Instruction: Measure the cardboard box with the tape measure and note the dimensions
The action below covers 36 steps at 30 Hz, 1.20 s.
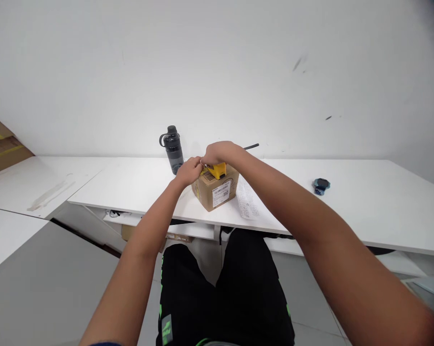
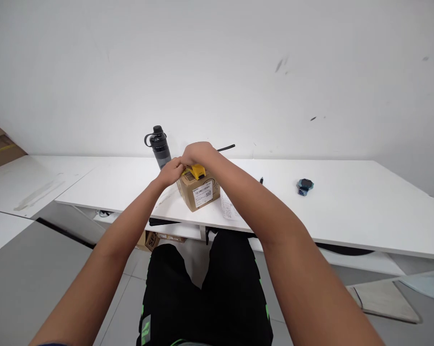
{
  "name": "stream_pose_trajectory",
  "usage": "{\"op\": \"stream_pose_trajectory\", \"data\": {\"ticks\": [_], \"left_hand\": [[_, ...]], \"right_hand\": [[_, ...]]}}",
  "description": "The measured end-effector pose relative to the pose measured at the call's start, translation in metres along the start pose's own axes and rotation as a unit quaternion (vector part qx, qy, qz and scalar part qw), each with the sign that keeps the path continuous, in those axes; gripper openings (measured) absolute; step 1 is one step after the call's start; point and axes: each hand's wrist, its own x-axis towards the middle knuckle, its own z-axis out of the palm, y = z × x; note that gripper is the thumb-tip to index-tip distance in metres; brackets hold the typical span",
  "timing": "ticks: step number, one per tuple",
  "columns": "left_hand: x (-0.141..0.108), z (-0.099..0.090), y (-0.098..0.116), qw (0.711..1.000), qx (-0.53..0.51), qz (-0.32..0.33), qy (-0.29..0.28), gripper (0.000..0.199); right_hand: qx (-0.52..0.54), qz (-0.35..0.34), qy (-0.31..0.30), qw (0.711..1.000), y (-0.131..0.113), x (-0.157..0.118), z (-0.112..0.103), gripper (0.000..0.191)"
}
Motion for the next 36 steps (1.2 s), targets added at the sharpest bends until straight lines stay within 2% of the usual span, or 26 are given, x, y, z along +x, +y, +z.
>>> {"op": "stream_pose_trajectory", "data": {"ticks": [3,5,13,30,36], "left_hand": [[0.000,0.000,0.000,1.000,0.001,-0.003,0.001,0.032],[0.000,0.000,0.000,1.000,0.001,-0.004,-0.001,0.032],[0.001,0.000,0.001,1.000,0.001,0.003,0.001,0.030],[-0.001,-0.001,0.004,1.000,-0.009,0.005,0.001,0.033],[-0.001,-0.002,0.005,1.000,-0.015,0.010,0.003,0.033]], "right_hand": [[-0.032,0.012,-0.054,0.998,0.000,-0.002,-0.001,0.031],[-0.034,0.013,-0.060,0.998,0.001,-0.004,-0.002,0.033],[-0.042,0.010,-0.038,0.998,0.001,-0.009,-0.003,0.037],[-0.037,0.013,-0.036,0.999,0.002,-0.009,-0.001,0.042],[-0.037,0.020,0.010,0.999,0.003,-0.018,0.002,0.041]]}}
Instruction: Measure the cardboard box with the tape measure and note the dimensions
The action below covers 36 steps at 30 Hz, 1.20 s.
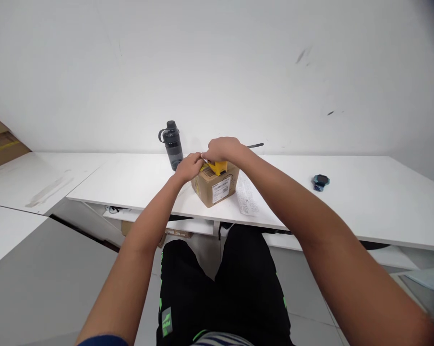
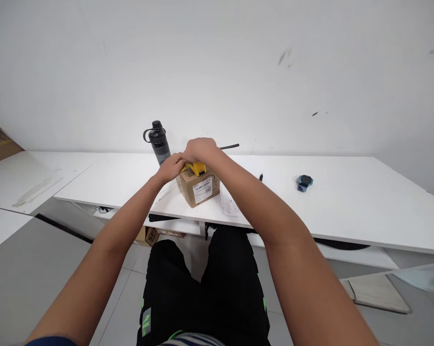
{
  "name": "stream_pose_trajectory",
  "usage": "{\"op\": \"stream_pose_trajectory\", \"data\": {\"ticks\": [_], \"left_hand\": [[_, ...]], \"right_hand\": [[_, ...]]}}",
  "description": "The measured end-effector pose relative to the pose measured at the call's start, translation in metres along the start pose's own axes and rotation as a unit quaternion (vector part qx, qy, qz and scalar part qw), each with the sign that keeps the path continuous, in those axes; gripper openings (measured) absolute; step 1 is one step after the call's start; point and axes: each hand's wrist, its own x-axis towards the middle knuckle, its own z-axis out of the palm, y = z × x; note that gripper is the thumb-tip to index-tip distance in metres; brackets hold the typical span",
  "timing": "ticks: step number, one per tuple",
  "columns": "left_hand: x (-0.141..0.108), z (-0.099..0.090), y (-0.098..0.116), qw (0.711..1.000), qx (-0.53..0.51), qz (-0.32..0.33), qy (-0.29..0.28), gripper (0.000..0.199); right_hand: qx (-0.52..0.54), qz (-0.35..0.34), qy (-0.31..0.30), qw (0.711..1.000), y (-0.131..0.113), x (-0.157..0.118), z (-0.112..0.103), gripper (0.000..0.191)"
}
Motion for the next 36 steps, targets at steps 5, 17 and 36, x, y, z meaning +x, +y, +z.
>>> {"op": "stream_pose_trajectory", "data": {"ticks": [5,17,36], "left_hand": [[0.002,0.001,-0.003,1.000,-0.002,0.002,0.001,0.033],[0.003,0.002,-0.009,1.000,-0.007,-0.002,0.007,0.040],[0.001,0.004,-0.009,1.000,-0.013,-0.005,0.008,0.046]], "right_hand": [[0.005,-0.003,0.050,0.999,0.003,-0.015,0.004,0.044],[0.026,-0.007,0.100,0.995,0.007,-0.035,0.010,0.045],[0.088,0.065,0.227,0.968,0.018,-0.084,0.057,0.046]]}}
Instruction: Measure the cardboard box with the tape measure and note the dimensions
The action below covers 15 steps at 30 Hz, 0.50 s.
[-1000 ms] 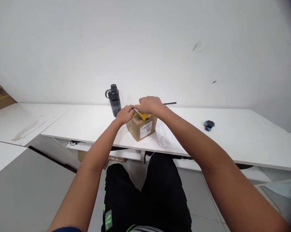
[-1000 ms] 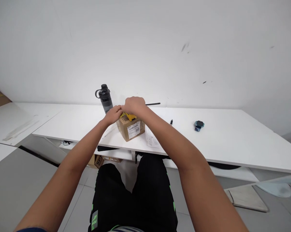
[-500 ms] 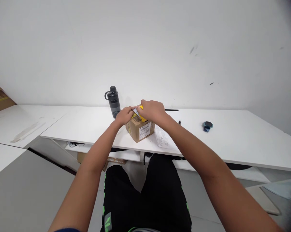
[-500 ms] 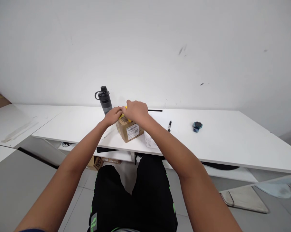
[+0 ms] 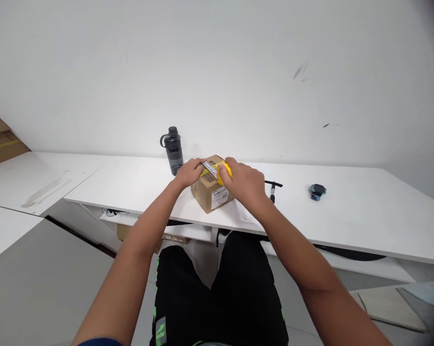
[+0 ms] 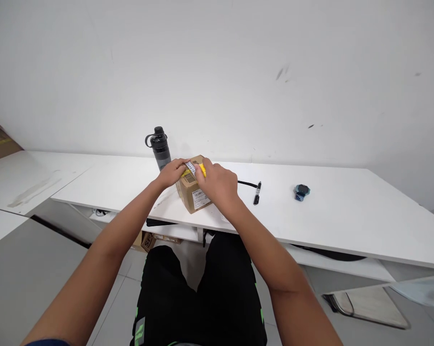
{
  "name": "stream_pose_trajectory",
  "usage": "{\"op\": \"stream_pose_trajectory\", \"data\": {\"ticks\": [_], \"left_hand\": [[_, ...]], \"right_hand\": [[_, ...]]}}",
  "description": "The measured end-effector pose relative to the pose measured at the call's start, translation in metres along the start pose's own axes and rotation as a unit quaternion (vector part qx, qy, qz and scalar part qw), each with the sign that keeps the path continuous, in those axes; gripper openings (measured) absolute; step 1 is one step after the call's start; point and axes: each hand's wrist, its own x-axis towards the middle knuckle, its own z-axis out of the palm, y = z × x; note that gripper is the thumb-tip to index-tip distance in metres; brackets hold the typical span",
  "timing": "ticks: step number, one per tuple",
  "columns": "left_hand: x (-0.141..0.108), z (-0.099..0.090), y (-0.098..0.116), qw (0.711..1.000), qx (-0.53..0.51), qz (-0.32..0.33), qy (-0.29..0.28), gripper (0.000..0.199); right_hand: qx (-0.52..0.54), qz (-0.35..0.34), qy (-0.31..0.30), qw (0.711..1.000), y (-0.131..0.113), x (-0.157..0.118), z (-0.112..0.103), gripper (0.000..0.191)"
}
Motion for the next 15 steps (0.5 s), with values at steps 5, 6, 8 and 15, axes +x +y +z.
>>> {"op": "stream_pose_trajectory", "data": {"ticks": [5,6,8,15], "left_hand": [[0.000,0.001,-0.001,1.000,-0.004,0.001,0.002,0.046],[0.001,0.001,0.000,1.000,-0.004,-0.001,0.001,0.046],[0.000,0.000,0.000,1.000,-0.004,-0.004,-0.001,0.046],[-0.005,-0.004,0.006,1.000,-0.013,-0.024,-0.006,0.047]], "right_hand": [[0.043,0.010,0.039,0.998,0.004,-0.012,0.010,0.044],[0.055,0.013,0.052,0.997,0.005,-0.014,0.013,0.044],[0.082,0.017,0.083,0.993,0.007,-0.018,0.022,0.045],[0.144,0.009,0.125,0.982,0.013,-0.027,0.037,0.055]]}}
